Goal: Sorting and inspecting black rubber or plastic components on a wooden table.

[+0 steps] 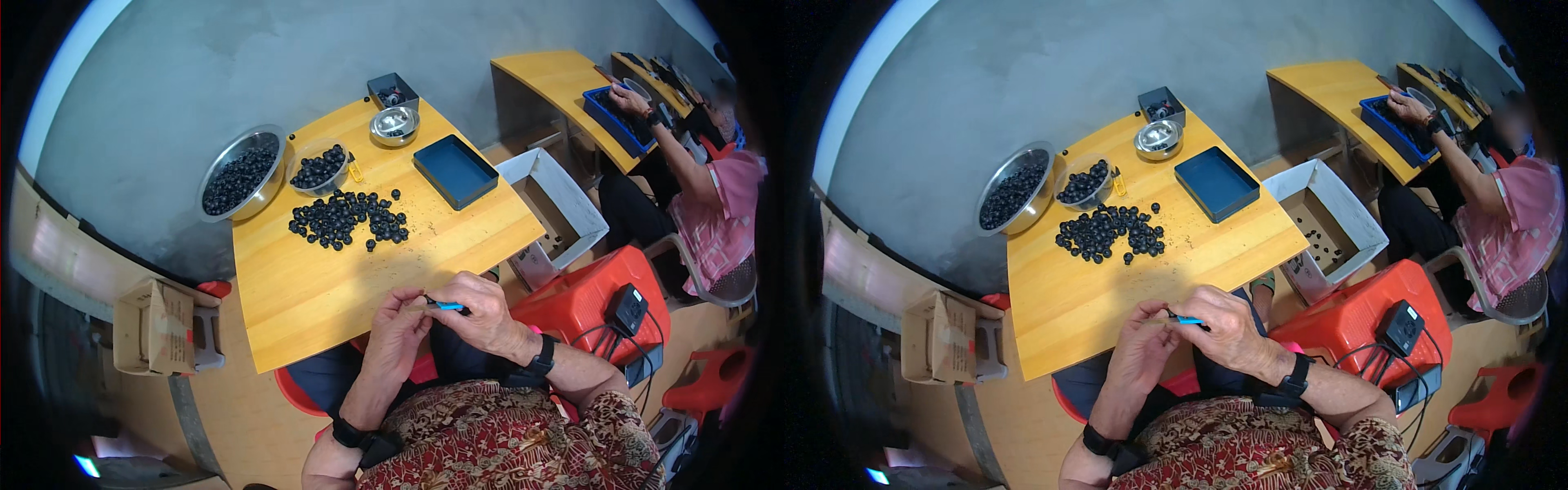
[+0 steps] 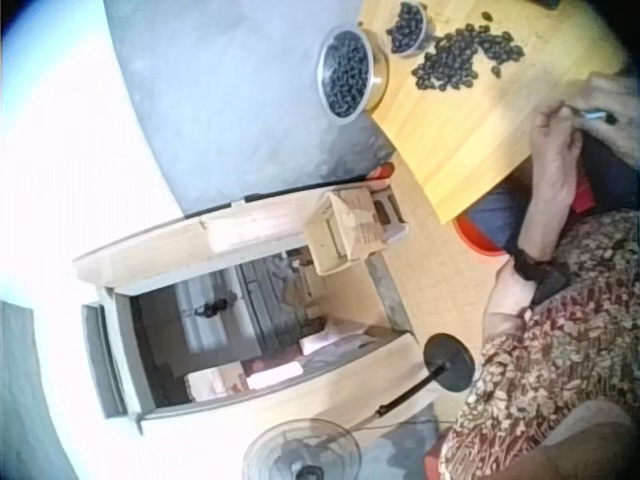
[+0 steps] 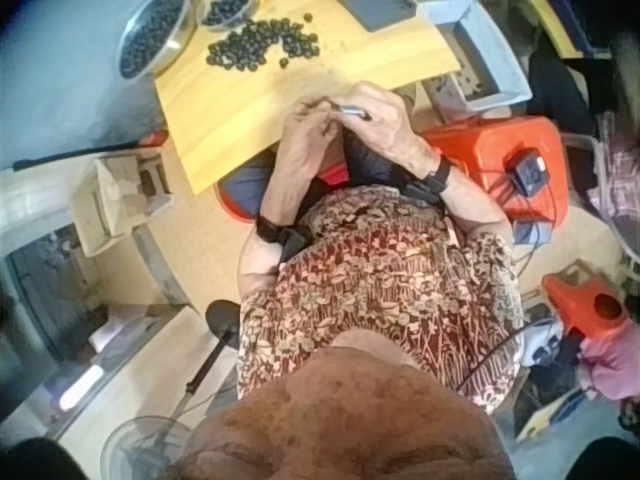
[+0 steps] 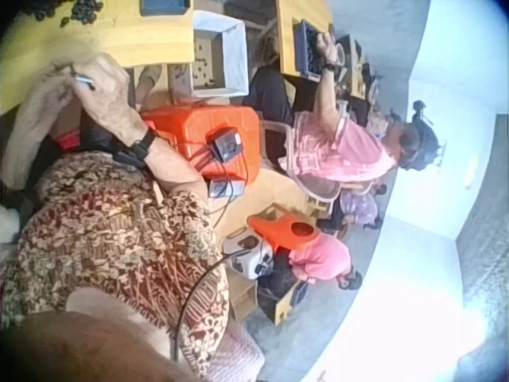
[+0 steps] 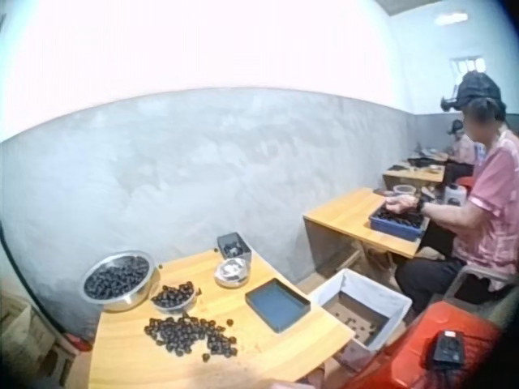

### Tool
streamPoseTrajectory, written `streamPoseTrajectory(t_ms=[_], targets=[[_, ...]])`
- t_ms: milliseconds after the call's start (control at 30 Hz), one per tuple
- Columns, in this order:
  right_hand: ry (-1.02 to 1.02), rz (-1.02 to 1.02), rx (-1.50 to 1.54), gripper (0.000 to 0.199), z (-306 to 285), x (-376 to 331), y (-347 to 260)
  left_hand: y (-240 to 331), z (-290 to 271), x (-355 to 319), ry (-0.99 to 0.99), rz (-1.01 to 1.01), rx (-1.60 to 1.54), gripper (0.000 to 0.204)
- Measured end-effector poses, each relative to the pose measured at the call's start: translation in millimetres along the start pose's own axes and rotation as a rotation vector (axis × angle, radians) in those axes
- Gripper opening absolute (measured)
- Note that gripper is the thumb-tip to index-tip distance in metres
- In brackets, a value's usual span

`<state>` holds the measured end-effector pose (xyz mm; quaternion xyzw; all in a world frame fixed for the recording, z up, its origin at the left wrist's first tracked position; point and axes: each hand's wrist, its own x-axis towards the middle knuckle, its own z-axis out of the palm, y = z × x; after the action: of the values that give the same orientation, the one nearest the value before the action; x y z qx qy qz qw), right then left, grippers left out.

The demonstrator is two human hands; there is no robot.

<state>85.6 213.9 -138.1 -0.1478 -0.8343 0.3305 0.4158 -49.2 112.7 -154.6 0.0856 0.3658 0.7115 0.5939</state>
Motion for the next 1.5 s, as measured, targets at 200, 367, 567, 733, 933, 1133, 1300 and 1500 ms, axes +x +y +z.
streamPoseTrajectory(t_ms=[200, 367, 567, 733, 933, 1133, 1300, 1500], targets=[[-0.014, 0.049, 0.007, 0.015, 3, -3, 2, -4, -7, 2, 0.026, -0.001, -0.010, 0.023], [-0.048, 0.080, 0.083, 0.019, 2, 3, 0, -3, -10, 4, 0.041, -0.019, -0.040, 0.021], [-0.080, -0.001, 0.043, 0.030, 4, 1, 2, 1, -3, 1, 0.021, -0.041, -0.007, 0.024], [-0.066, -0.021, 0.028, 0.032, 3, 3, 4, 5, -2, 2, 0.038, -0.079, 0.031, 0.025], [-0.009, 0.002, 0.062, 0.029, 2, 3, 4, 7, 7, -2, 0.035, -0.044, 0.069, 0.024], [0.002, -0.076, -0.049, 0.027, 0, 4, 6, 5, 7, -2, 0.027, 0.016, 0.039, 0.025], [0.002, -0.111, -0.085, 0.027, 1, 4, 5, 5, 9, -5, 0.022, 0.021, 0.043, 0.025], [0.038, -0.176, -0.112, 0.027, 2, 5, 3, 3, 7, -3, 0.007, -0.001, 0.056, 0.022]])
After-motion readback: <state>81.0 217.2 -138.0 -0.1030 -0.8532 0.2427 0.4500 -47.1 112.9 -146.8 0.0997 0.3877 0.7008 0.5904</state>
